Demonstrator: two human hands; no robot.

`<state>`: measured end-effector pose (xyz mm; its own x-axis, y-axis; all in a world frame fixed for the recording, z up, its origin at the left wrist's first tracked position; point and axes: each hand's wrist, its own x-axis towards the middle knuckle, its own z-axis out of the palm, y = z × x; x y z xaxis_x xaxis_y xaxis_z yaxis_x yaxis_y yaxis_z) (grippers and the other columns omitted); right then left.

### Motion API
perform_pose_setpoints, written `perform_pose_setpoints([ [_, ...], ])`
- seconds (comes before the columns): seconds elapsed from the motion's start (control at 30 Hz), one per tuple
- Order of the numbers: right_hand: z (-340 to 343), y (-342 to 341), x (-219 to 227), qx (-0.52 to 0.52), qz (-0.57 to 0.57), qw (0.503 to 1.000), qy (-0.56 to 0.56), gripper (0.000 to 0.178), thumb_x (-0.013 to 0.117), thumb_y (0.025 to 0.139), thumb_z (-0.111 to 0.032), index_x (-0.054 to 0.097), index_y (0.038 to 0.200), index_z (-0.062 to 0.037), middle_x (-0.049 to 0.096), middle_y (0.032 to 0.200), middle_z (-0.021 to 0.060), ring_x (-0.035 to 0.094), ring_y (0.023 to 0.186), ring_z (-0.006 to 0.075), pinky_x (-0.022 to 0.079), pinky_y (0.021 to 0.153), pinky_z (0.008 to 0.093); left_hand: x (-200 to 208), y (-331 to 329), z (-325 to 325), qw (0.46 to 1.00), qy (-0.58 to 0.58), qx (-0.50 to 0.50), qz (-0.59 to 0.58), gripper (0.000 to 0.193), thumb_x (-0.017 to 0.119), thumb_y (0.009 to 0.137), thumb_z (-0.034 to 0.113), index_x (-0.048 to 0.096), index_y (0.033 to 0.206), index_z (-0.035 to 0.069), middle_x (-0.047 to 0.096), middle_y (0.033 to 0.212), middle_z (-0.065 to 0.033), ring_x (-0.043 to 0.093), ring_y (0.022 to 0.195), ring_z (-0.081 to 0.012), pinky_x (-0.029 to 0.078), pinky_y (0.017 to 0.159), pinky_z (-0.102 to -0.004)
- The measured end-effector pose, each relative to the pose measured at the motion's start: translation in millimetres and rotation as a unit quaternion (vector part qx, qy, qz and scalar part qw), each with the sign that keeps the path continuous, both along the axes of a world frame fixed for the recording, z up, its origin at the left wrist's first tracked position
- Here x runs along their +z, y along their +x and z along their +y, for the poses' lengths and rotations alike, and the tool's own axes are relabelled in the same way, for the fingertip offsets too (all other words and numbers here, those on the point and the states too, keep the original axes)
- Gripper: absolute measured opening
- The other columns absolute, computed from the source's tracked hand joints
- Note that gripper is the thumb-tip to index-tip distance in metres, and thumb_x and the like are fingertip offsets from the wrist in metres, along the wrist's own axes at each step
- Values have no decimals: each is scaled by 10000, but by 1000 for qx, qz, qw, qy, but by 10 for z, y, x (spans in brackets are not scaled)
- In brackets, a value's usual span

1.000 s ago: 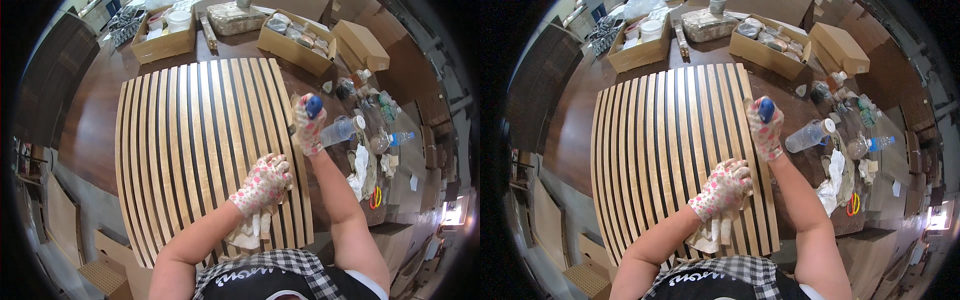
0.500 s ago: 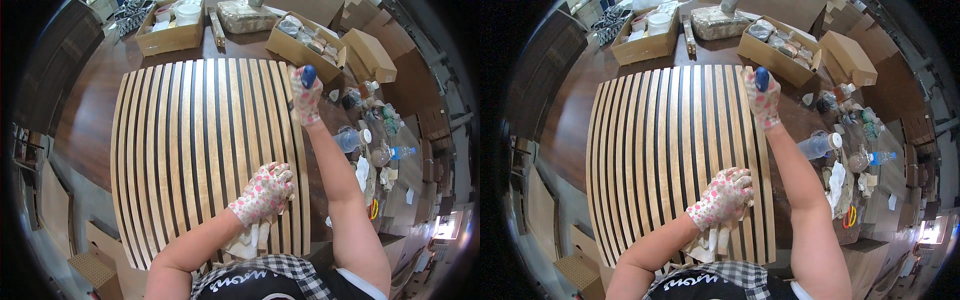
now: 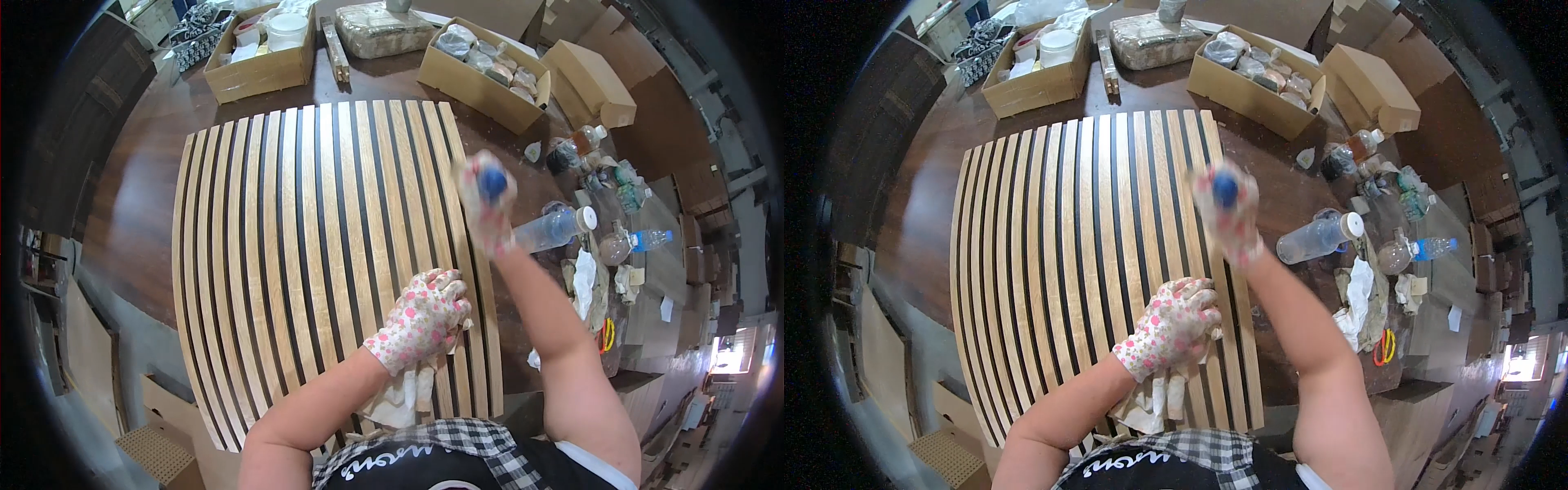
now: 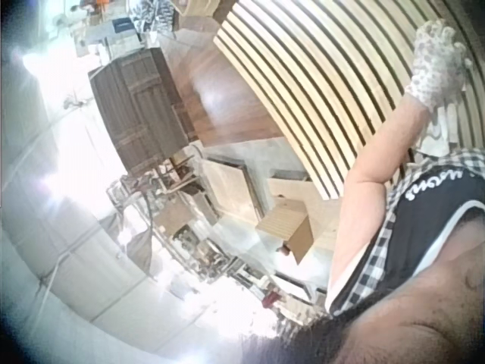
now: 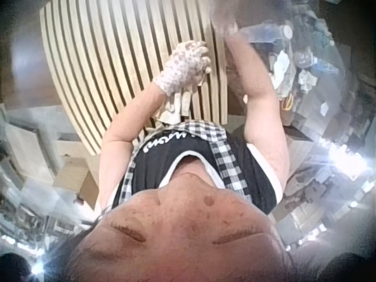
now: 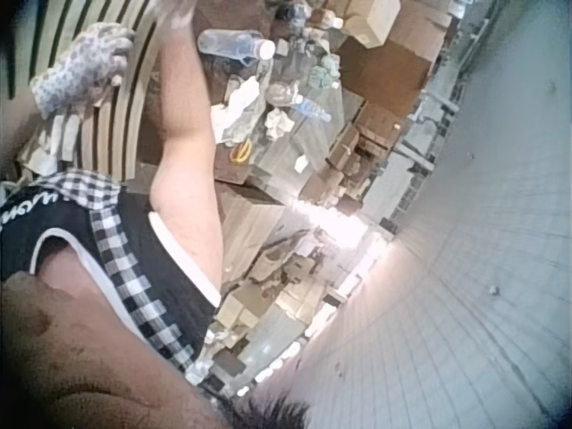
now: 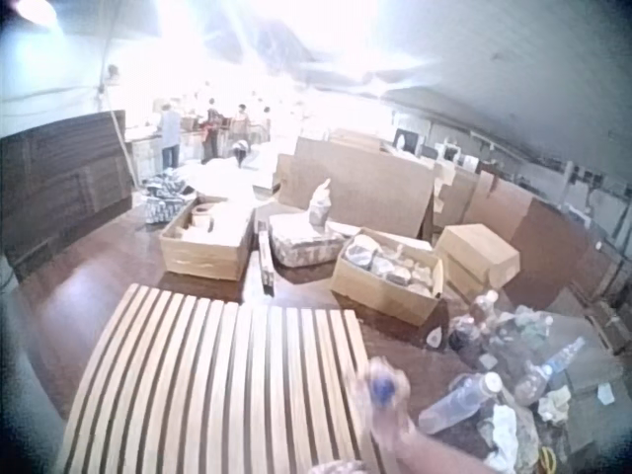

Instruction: The person moves a slatted wooden panel and a board to a workbench. They clean the board with liquid from a bottle and a cloth, then wipe and rub the slatted wooden panel using a tool, a block, and cloths.

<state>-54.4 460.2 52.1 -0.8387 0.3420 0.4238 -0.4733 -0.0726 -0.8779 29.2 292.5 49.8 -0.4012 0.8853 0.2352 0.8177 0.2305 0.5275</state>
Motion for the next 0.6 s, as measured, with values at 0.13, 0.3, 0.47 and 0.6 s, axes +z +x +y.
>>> perform_pose_setpoints([
  [0.13, -20, 201, 172, 33, -32, 989, -138, 140, 625, 795, -163, 542, 844, -61, 552, 735, 25, 533, 597, 90, 433, 536, 180, -1, 11, -8, 1000, -10, -1, -9, 302, 654, 627, 214, 615, 912, 120, 523, 1102, -80, 427, 1166, -262, 326, 986, -403],
  [0.3, 397, -312, 294, 32, -67, 992, -98, 89, 591, 824, -91, 514, 781, -102, 496, 714, -48, 408, 524, 35, 332, 474, 184, 31, 13, 53, 1000, 12, -10, -8, 270, 651, 652, 211, 621, 896, 99, 528, 1085, -84, 427, 1165, -257, 323, 988, -390],
  [0.47, 323, 194, 142, 272, -44, 871, -407, 186, 387, 894, -183, 500, 828, -51, 436, 676, 73, 434, 516, 99, 343, 352, 197, -4, 10, 12, 1000, -10, -9, 7, 280, 647, 654, 221, 621, 902, 93, 532, 1084, -91, 428, 1165, -260, 316, 996, -395],
  [0.6, 318, -340, 158, -208, -5, 917, 341, 260, 466, 877, -322, 502, 828, -69, 473, 682, 51, 475, 531, 97, 385, 421, 194, 47, 19, 127, 1000, -4, -20, 10, 288, 649, 654, 229, 619, 906, 90, 533, 1086, -94, 429, 1165, -263, 315, 1000, -396],
])
